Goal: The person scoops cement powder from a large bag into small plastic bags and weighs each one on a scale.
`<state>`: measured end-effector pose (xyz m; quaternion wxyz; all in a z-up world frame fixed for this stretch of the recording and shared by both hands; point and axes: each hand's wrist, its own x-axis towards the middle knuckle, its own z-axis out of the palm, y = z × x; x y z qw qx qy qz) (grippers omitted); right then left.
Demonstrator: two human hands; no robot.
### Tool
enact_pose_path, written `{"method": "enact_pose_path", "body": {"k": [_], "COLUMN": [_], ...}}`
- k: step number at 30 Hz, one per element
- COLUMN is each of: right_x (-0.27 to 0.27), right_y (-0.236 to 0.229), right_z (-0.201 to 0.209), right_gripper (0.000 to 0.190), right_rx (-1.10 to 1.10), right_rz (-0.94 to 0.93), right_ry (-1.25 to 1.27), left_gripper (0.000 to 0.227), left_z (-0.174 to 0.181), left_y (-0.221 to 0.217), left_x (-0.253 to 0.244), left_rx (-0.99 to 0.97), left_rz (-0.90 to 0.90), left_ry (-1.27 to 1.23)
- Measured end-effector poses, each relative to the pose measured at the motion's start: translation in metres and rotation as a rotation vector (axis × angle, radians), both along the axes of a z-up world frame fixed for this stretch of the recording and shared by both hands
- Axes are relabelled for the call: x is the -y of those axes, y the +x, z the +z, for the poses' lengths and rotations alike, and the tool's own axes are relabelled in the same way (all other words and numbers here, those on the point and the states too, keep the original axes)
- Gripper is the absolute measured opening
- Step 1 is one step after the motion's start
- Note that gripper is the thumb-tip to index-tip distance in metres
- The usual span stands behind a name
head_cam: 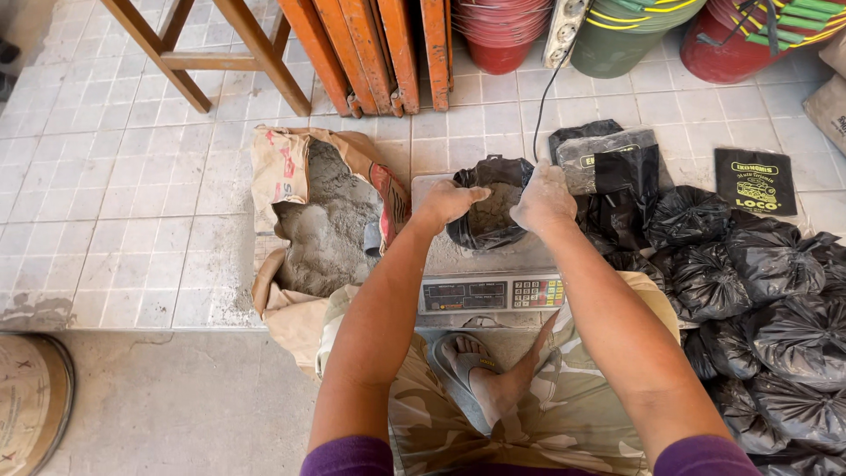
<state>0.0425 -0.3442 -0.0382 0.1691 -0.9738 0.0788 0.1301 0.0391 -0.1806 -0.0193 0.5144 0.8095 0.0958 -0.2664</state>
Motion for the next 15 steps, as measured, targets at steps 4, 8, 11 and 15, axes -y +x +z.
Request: {"method": "enact_pose_path", "body": {"k": [4, 8, 11, 15], "right_x": [-0.006, -0.01, -0.01, -0.008], "right_y": [-0.003, -0.004, -0.006, -0.009], "right_z": [0.002, 0.013, 0.014, 0.014], "right_gripper": [0.09, 0.092, 0.092, 0.091], "right_rx": [-0.017, -0.011, -0.006, 0.062], "right_rz": [0.007, -0.031, -0.033, -0.035], "right_ry": [0.0, 0.005, -0.007, -0.009], "left_gripper": [0.056, 0.058, 0.059, 0.056], "left_z": [-0.019, -0.028, -0.038, -0.025], "left_y": [0.006, 0.014, 0.016, 0.013], "left_x": [-0.001, -0.002, -0.004, -0.005], "left_rx": [0.0, 0.004, 0.006, 0.012], "left_rz": [0.014, 0.045, 0.033, 0.016], "left_ry": [0.025, 0.015, 0.019, 0.022]}}
